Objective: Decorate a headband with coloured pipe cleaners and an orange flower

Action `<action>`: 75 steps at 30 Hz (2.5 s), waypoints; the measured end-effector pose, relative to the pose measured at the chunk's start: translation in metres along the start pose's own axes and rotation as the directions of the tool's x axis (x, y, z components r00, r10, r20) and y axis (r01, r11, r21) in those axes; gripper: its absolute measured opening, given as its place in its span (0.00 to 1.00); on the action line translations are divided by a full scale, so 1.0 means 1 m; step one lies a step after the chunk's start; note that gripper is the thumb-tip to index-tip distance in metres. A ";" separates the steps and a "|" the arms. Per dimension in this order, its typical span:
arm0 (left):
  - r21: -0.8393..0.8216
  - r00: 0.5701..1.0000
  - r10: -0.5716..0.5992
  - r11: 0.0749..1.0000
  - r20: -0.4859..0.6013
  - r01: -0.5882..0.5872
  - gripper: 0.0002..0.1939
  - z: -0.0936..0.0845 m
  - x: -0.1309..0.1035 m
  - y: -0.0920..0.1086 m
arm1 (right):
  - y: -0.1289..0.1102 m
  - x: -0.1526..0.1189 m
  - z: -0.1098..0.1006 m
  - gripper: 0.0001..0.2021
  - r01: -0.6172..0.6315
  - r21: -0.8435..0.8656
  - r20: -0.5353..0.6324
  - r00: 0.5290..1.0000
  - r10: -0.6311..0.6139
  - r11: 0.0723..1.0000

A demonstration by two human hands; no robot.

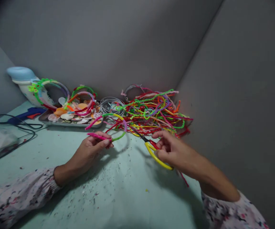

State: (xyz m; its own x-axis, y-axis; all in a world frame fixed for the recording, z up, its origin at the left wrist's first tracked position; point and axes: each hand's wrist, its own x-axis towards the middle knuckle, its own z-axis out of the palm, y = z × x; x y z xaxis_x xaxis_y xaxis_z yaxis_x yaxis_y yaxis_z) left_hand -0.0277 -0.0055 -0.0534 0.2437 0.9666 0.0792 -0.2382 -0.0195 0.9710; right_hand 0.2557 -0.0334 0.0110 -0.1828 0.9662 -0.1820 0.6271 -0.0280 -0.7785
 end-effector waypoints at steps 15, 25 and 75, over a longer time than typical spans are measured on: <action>-0.015 1.000 -0.007 1.000 -0.004 0.007 0.06 0.004 -0.001 0.003 | -0.025 -0.002 0.070 0.26 0.328 -0.342 -0.122 0.913 -0.388 0.880; -0.034 0.999 -0.037 0.999 0.013 0.037 0.06 0.004 -0.004 0.006 | -0.020 -0.002 0.089 0.18 0.229 -0.692 -0.186 0.859 -0.476 0.684; -0.049 0.976 -0.069 0.996 0.205 0.081 0.05 -0.005 0.003 0.008 | 0.001 0.009 0.047 0.17 0.432 -0.827 0.134 0.774 -0.619 0.361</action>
State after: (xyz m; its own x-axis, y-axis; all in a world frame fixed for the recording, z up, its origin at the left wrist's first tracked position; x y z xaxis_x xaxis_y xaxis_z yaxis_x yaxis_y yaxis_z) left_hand -0.0337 -0.0011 -0.0469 0.4473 0.8926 0.0564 -0.2636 0.0713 0.9620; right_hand 0.2193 -0.0373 -0.0199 -0.6307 0.7311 0.2602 0.7736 0.6188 0.1367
